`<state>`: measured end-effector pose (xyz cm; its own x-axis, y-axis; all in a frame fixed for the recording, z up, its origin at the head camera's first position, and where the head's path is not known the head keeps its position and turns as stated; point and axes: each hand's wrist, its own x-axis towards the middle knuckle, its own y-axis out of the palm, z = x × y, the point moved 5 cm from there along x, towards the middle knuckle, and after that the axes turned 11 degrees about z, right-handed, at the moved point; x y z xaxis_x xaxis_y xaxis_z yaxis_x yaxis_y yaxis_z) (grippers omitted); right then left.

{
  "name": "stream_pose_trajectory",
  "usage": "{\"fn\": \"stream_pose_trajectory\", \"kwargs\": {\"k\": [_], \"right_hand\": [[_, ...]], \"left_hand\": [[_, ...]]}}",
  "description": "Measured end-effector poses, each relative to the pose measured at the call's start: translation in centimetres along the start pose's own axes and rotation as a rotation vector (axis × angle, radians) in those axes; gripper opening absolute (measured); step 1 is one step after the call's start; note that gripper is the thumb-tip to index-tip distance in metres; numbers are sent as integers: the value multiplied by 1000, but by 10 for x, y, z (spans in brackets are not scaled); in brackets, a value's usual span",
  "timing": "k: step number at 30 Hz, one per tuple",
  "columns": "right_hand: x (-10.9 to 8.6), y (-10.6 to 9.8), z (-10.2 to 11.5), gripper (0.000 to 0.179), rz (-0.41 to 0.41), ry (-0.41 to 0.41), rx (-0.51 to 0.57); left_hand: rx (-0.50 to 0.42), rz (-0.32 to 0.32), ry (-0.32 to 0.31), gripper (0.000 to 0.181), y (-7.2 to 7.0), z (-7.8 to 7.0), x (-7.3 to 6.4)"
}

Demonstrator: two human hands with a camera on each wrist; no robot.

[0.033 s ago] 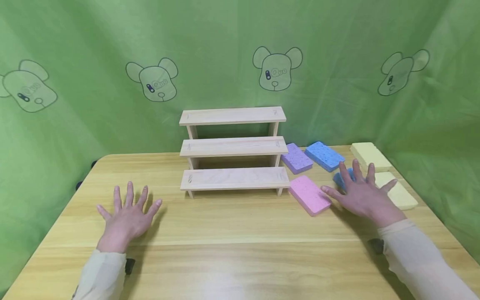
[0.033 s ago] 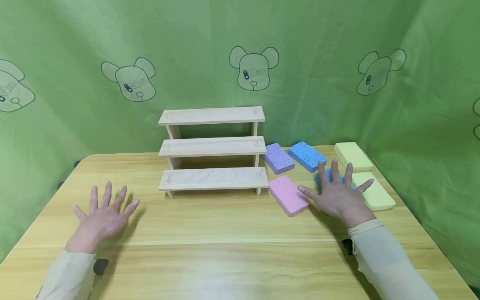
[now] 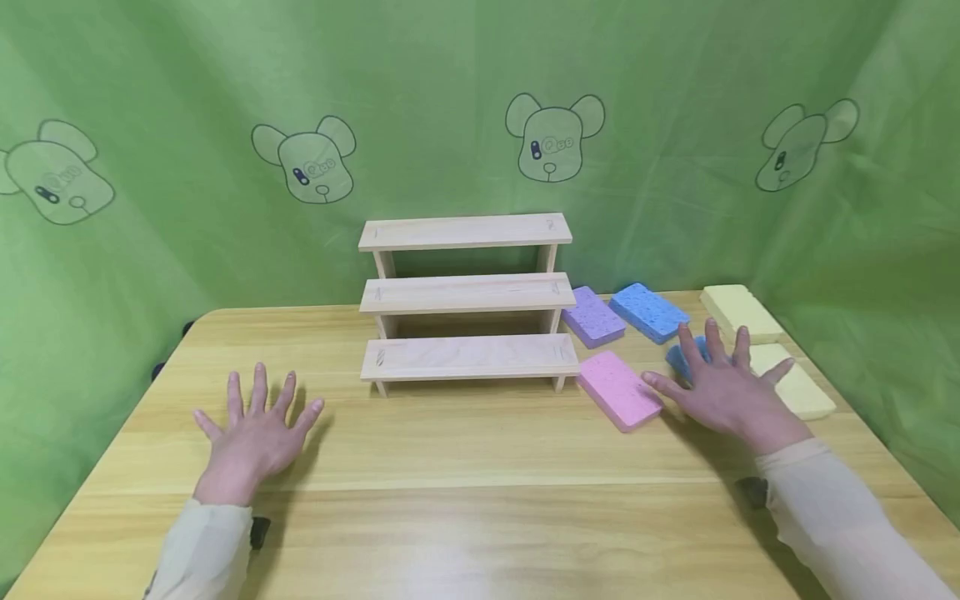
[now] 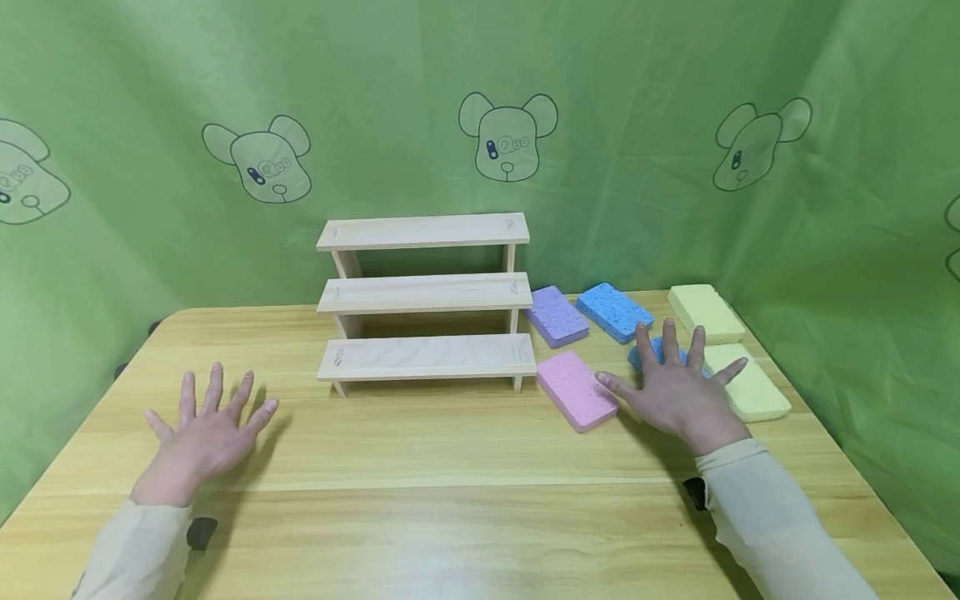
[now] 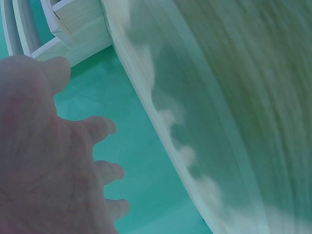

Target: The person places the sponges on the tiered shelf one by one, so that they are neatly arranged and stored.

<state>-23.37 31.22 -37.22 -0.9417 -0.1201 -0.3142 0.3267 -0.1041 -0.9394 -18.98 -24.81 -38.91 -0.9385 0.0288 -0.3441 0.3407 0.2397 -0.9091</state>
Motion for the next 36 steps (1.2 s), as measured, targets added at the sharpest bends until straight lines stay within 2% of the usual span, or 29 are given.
{"fn": "stream_pose_trajectory", "kwargs": {"k": [6, 8, 10, 13, 15, 17, 20, 24, 26, 31, 36], "right_hand": [[-3, -1, 1, 99, -26, -14, 0], [-5, -2, 5, 99, -56, -34, 22], [-7, -5, 10, 98, -111, -66, 54], [-12, -9, 21, 92, -196, -107, 142], [-14, -10, 28, 86, -232, -128, 182], [-16, -10, 36, 83, -223, -141, 220], [-16, -5, 44, 89, -152, -154, 233], [-16, 3, 50, 100, -64, -171, 223], [-17, 7, 51, 105, -38, -180, 218], [-17, 13, 52, 112, -29, -202, 203], [-16, 16, 53, 111, -17, -199, 191]], "left_hand": [[-4, -17, 7, 89, 0, -1, 0], [-8, -71, 18, 86, -4, -2, 0], [-33, -162, 34, 82, -9, -3, 0], [-153, -284, 59, 70, -19, -7, 0], [-290, -302, 84, 65, -23, -10, 3], [-445, -279, 108, 61, -24, -14, 8], [-694, -217, 157, 55, -22, -21, 17], [-936, -141, 211, 48, -15, -31, 30], [-1009, -103, 229, 46, -10, -36, 36], [-1179, -11, 222, 45, 3, -44, 47], [-1358, 40, 217, 45, 9, -55, 56]]}}
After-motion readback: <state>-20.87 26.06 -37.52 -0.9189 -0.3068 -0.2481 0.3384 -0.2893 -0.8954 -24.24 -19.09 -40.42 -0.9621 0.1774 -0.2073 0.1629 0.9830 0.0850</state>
